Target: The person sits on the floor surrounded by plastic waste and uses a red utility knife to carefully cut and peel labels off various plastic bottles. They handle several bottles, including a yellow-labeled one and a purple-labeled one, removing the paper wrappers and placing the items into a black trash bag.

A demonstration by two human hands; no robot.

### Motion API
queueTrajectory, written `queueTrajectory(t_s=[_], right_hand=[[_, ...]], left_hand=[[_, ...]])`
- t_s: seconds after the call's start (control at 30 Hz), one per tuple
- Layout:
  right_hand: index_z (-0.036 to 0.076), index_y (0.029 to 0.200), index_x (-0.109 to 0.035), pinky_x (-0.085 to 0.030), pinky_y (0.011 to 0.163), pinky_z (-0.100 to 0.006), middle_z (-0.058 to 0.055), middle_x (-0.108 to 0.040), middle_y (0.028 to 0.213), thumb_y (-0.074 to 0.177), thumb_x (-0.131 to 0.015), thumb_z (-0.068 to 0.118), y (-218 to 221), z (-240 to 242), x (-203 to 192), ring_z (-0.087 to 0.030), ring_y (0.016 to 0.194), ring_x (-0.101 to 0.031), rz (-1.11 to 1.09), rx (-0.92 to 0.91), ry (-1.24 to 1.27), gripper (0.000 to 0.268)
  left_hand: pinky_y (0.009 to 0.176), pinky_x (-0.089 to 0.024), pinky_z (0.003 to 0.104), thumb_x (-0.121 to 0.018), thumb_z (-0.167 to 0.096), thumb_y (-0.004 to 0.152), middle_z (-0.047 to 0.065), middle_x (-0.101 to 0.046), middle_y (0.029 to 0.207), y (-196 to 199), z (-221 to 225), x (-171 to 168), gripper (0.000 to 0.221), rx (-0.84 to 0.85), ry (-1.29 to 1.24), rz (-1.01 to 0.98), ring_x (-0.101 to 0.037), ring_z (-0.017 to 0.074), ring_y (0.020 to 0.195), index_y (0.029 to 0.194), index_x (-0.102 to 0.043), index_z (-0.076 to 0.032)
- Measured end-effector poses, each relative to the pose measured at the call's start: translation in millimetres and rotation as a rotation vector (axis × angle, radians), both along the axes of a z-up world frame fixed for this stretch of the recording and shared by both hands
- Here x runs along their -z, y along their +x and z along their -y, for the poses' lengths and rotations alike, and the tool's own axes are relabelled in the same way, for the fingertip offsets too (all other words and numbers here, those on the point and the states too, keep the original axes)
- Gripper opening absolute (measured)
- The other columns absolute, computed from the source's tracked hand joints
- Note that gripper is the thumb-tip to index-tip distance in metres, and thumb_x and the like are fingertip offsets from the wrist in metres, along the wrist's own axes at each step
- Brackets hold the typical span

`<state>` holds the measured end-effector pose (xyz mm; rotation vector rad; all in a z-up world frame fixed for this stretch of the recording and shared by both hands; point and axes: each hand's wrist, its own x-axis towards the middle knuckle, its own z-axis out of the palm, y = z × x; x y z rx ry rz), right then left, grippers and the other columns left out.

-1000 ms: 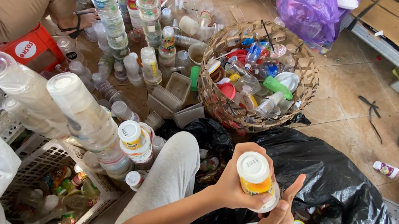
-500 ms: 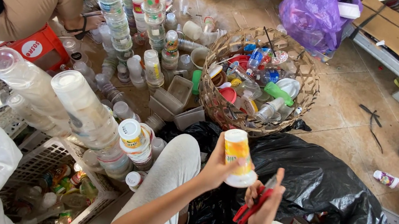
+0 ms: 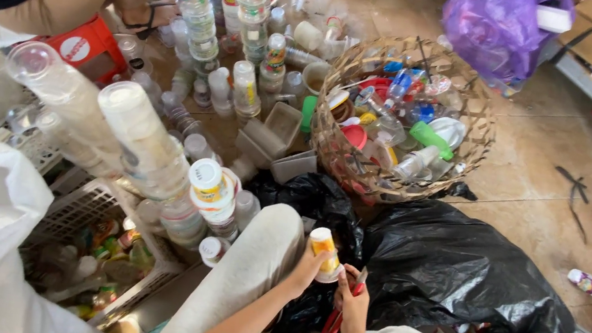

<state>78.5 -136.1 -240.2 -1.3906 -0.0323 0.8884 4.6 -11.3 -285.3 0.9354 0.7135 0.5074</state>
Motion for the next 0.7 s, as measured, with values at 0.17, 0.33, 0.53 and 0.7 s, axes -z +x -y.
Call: queueTrajectory(t_s=[0.17,0.33,0.53,0.7], right_hand=[[0.001,0.117,-0.068,-0.024,0.039,-0.023,-0.004,-0.056,0.07,0.095,-0.071,0.016,-5.1,7.9,5.1,-0.008,0.047,-0.037,-0.006,0.017,-0.002,0.027],[0.002,0.106,-0.066,-0.026,0.036,-0.024,-0.005,-0.051,0.058,0.097,-0.069,0.022,-18.0,5.8,-0.3,-0.01,0.043,-0.036,0.096,0.09,0.019,0.022],[0.001,0.099,-0.064,-0.034,0.046,-0.021,-0.011,-0.065,0.076,0.101,-0.062,0.008,-27.0,6.4,-52.1,-0.011,0.056,-0.048,0.32,0.198,0.088,0.007],[0.004,0.105,-0.059,-0.031,0.045,-0.022,-0.007,-0.061,0.086,0.107,-0.055,0.015,-40.3,10.9,-103.7,-0.009,0.053,-0.042,0.334,0.351,0.121,0.012]], left_hand=[[0.087,-0.05,0.027,-0.064,-0.02,0.092,0.01,-0.059,0.116,-13.0,-6.5,-32.1,0.058,0.1,0.066,0.109,-0.059,0.0166,0.097,0.142,-0.038,-0.008],[0.065,-0.06,0.03,-0.077,-0.002,0.088,0.012,-0.055,0.107,-3.0,-20.4,-83.5,0.074,0.292,0.028,0.313,-0.067,0.021,0.076,0.142,-0.028,-0.012],[0.078,-0.051,0.028,-0.074,-0.012,0.089,0.007,-0.059,0.11,18.3,-28.2,-150.5,0.068,0.378,0.35,0.243,-0.061,0.0146,0.09,0.145,-0.036,-0.01],[0.076,-0.051,0.026,-0.073,-0.006,0.089,0.005,-0.065,0.096,19.1,-13.6,-191.8,0.06,0.278,0.419,0.365,-0.062,0.012,0.083,0.141,-0.043,-0.004]])
